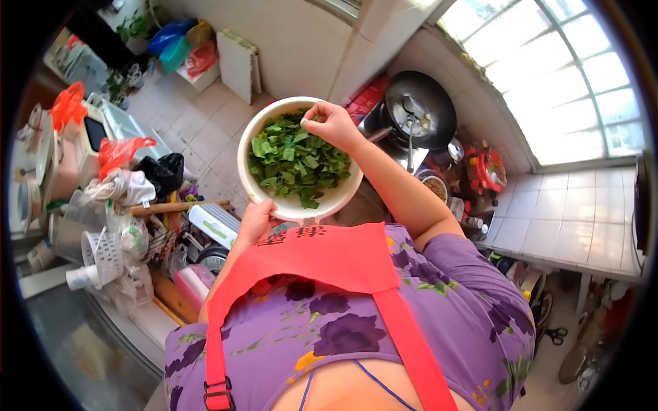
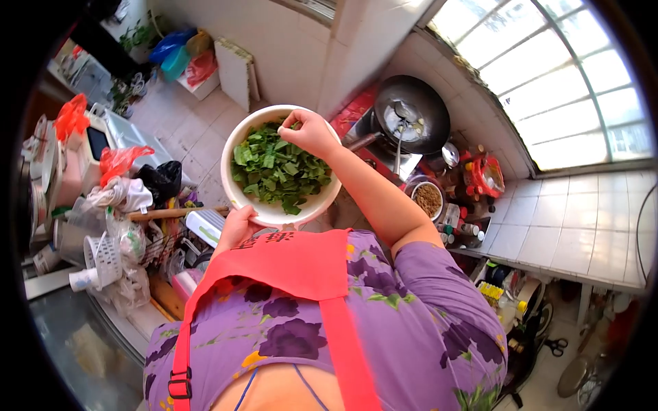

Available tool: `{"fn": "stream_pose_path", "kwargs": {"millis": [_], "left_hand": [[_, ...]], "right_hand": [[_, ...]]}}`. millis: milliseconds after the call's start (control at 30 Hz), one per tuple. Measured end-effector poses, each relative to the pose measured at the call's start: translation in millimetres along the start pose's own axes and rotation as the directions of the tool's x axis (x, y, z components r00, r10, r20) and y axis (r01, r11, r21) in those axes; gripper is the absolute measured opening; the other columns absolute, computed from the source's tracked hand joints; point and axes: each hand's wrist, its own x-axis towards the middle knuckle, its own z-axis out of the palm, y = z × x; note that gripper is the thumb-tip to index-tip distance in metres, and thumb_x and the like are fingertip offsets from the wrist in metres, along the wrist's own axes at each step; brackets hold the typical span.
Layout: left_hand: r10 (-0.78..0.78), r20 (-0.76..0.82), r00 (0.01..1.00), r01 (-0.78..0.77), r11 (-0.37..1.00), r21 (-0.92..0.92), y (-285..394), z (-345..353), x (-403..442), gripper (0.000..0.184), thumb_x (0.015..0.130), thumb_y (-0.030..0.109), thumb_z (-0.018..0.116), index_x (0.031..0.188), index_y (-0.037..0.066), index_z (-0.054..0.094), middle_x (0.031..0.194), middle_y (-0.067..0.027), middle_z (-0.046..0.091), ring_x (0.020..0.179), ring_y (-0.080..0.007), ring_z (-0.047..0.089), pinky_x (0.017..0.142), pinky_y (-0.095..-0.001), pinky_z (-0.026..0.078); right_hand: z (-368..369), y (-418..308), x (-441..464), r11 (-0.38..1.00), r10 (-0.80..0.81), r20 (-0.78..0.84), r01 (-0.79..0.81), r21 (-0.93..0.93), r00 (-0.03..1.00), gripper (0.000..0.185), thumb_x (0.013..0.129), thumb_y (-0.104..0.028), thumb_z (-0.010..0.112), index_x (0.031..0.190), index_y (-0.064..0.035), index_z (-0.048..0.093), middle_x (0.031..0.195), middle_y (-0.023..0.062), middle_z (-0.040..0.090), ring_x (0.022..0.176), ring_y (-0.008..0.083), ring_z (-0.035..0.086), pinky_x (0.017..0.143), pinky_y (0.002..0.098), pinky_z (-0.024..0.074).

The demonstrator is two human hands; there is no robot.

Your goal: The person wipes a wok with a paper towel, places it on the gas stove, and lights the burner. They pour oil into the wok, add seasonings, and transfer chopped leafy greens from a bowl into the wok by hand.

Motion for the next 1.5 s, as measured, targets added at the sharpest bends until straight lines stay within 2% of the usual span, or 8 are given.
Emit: {"fn": "stream_pose_path", "kwargs": {"millis": [67, 300, 500, 700, 733, 967, 1233, 1500], "left_hand": [[-0.017, 0.000, 1.000, 0.017, 0.999, 0.032, 0, -4, 3, 0.038, 0.079, 0.004, 0.045, 0.115, -0.006, 0.040, 0.103, -0.0169, 0.055, 0.086, -0.0278, 0.063, 0.071, -0.0408, 0.057], [-0.062, 0.001, 0.998, 0.062, 0.998, 0.019, 5, -1, 3, 0.039, 0.079, 0.003, 0.043, 0.116, -0.009, 0.039, 0.106, -0.0185, 0.054, 0.091, -0.0299, 0.062, 0.074, -0.0427, 0.057], [-0.059, 0.025, 0.998, 0.059, 0.998, 0.006, 10, 6, 1, 0.039, 0.079, 0.003, 0.043, 0.116, -0.010, 0.040, 0.107, -0.0189, 0.054, 0.092, -0.0299, 0.062, 0.076, -0.0418, 0.057], [-0.059, -0.011, 0.998, 0.060, 0.998, 0.026, 11, 3, 4, 0.038, 0.080, 0.003, 0.043, 0.116, -0.008, 0.039, 0.106, -0.0181, 0.055, 0.091, -0.0273, 0.063, 0.073, -0.0393, 0.058], [-0.058, 0.006, 0.998, 0.058, 0.998, 0.032, 11, 2, 4, 0.038, 0.080, 0.003, 0.043, 0.116, -0.007, 0.039, 0.105, -0.0172, 0.055, 0.089, -0.0265, 0.063, 0.073, -0.0389, 0.058], [-0.073, 0.050, 0.996, 0.071, 0.997, 0.038, 6, -5, 11, 0.042, 0.079, 0.003, 0.044, 0.120, -0.003, 0.038, 0.101, -0.0139, 0.056, 0.085, -0.0245, 0.063, 0.072, -0.0371, 0.057], [-0.051, 0.011, 0.999, 0.051, 0.998, 0.046, 9, 0, 4, 0.045, 0.078, 0.002, 0.046, 0.122, -0.002, 0.036, 0.103, -0.0151, 0.054, 0.085, -0.0264, 0.063, 0.074, -0.0397, 0.057], [-0.074, -0.031, 0.997, 0.076, 0.994, 0.073, 0, -2, 3, 0.050, 0.078, 0.002, 0.046, 0.126, 0.000, 0.031, 0.106, -0.0174, 0.052, 0.088, -0.0291, 0.062, 0.073, -0.0404, 0.056]], "right_hand": [[-5, 8, 2, 0.873, 0.123, 0.066, -0.140, 0.467, 0.990, 0.013, 0.076, -0.013, 0.068, 0.074, -0.0038, 0.059, 0.070, 0.0022, 0.059, 0.052, 0.0064, 0.043, 0.047, 0.0195, 0.0336], [-78, 36, -7, 0.468, 0.206, 0.159, -0.240, 0.850, 0.965, 0.009, 0.077, -0.011, 0.063, 0.077, -0.0030, 0.060, 0.059, -0.0036, 0.045, 0.046, 0.0032, 0.034, 0.040, 0.0180, 0.0225], [-192, 111, -24, 0.749, 0.403, -0.495, 0.033, 0.661, 0.770, 0.008, 0.074, -0.006, 0.062, 0.078, -0.0002, 0.058, 0.057, -0.0030, 0.043, 0.041, 0.0046, 0.034, 0.036, 0.0203, 0.0223], [-256, 175, -27, 0.891, 0.396, -0.779, -0.410, 0.198, 0.486, 0.024, 0.078, -0.018, 0.067, 0.094, -0.0002, 0.064, 0.073, 0.0055, 0.062, 0.050, 0.0106, 0.051, 0.043, 0.0239, 0.0395], [-253, 177, -24, 0.906, 0.112, -0.859, -0.406, -0.118, 0.500, 0.028, 0.078, -0.019, 0.066, 0.100, -0.0007, 0.062, 0.076, 0.0080, 0.064, 0.058, 0.0142, 0.056, 0.052, 0.0270, 0.0447], [-77, 15, -4, 0.859, -0.270, -0.155, 0.165, -0.485, 0.950, 0.022, 0.081, -0.025, 0.062, 0.089, -0.0057, 0.069, 0.088, 0.0119, 0.065, 0.083, 0.0272, 0.063, 0.074, 0.0357, 0.0495], [26, 16, 39, 0.269, -0.043, 0.253, 0.256, -0.929, 0.966, 0.019, 0.078, -0.013, 0.054, 0.082, -0.0068, 0.072, 0.087, 0.0107, 0.067, 0.083, 0.0255, 0.065, 0.071, 0.0380, 0.0518], [33, 12, 44, 0.179, 0.117, 0.353, 0.330, -0.927, 0.928, 0.020, 0.079, -0.011, 0.053, 0.082, -0.0076, 0.072, 0.085, 0.0096, 0.070, 0.081, 0.0247, 0.067, 0.071, 0.0368, 0.0525]]}}
